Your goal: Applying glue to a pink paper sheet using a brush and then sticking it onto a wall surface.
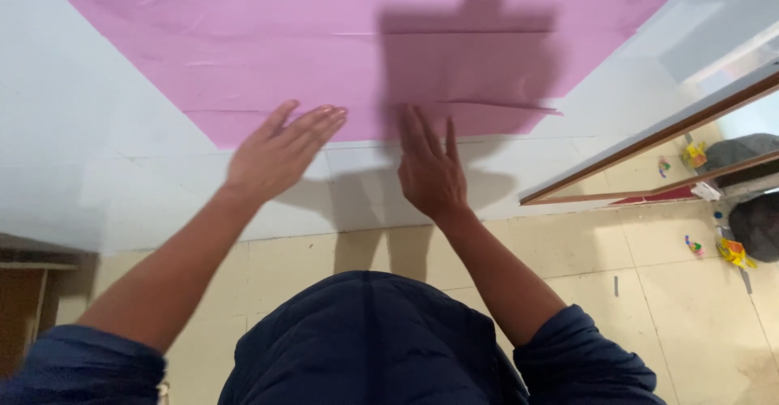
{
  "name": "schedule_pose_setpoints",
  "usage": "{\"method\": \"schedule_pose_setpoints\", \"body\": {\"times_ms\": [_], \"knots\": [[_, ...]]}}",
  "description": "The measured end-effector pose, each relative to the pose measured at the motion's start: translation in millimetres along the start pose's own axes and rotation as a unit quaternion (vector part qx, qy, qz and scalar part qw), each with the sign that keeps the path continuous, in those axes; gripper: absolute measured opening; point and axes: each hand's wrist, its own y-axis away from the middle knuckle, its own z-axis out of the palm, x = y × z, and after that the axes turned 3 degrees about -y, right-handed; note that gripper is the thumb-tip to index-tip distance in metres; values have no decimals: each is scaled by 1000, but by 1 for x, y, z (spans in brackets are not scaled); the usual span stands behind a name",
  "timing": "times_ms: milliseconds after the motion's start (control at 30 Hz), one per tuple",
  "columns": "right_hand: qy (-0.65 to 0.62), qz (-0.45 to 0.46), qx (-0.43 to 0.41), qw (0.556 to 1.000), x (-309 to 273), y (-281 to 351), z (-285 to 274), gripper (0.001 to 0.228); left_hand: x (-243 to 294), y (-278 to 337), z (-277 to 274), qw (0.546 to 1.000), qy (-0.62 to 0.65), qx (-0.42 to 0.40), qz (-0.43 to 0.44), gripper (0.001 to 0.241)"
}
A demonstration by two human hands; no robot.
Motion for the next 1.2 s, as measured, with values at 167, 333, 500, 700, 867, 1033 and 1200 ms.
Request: {"method": "schedule_pose_setpoints", "body": {"times_ms": [167,333,500,700,867,1033,1200], "knots": [[-4,42,10,999,40,14,5,75,-30,15,-7,999,-17,8,29,49],[-37,95,3,995,70,32,3,75,-45,44,-5,985,156,-73,1,56],[-54,94,41,993,100,45,2,71,-57,62,-19,959,-234,-148,63,61],[-99,68,66,991,124,55,7,62,-62,75,-31,962,-236,-138,16,53],[-100,73,63,990,138,60,1,66,-59,75,-38,962,-227,-151,-2,49],[-126,121,74,982,140,64,-9,68,-55,74,-40,975,-183,-127,-20,41],[-162,103,148,970,123,69,-10,71,-41,72,-46,967,-195,-163,-29,56]]}}
